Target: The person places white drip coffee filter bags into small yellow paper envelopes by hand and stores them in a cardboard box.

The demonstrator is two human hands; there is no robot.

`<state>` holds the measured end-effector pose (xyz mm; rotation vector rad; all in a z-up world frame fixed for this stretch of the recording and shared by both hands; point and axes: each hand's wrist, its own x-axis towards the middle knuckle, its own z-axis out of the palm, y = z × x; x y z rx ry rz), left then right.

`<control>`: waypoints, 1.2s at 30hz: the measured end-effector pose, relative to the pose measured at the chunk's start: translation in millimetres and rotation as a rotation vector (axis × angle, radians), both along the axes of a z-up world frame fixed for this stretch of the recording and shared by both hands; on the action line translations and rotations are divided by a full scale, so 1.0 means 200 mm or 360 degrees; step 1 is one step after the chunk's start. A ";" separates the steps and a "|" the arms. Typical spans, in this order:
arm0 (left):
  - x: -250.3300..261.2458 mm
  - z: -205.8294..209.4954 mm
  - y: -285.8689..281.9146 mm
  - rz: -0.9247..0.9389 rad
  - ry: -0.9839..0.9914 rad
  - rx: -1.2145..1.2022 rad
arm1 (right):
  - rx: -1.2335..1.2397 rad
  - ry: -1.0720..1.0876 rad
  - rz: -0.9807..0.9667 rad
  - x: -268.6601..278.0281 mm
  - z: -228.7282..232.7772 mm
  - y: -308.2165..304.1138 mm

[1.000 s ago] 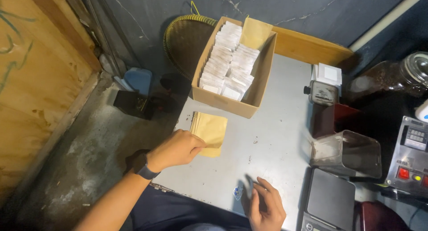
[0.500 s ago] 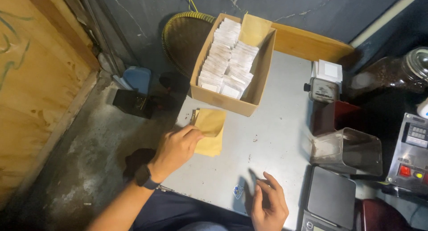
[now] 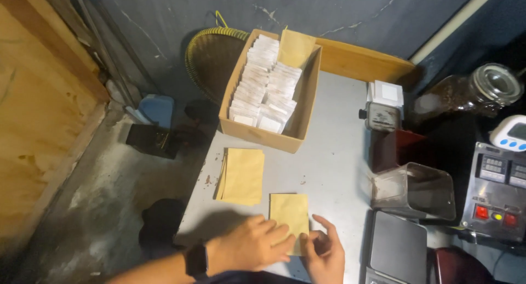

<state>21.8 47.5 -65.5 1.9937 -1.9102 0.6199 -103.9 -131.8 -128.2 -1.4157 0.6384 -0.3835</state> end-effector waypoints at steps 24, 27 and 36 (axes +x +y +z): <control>1.95 0.15 -0.90 0.0859 0.0481 0.0581 | -0.0685 0.0409 -0.0210 0.04 0.00 0.06; 1.90 0.23 -0.87 0.0880 0.0481 0.0710 | -0.0787 0.0433 -0.0205 0.05 -0.01 0.04; 1.84 0.32 -0.79 0.0977 0.0697 0.0611 | -0.0773 0.0326 -0.0108 0.03 -0.02 0.02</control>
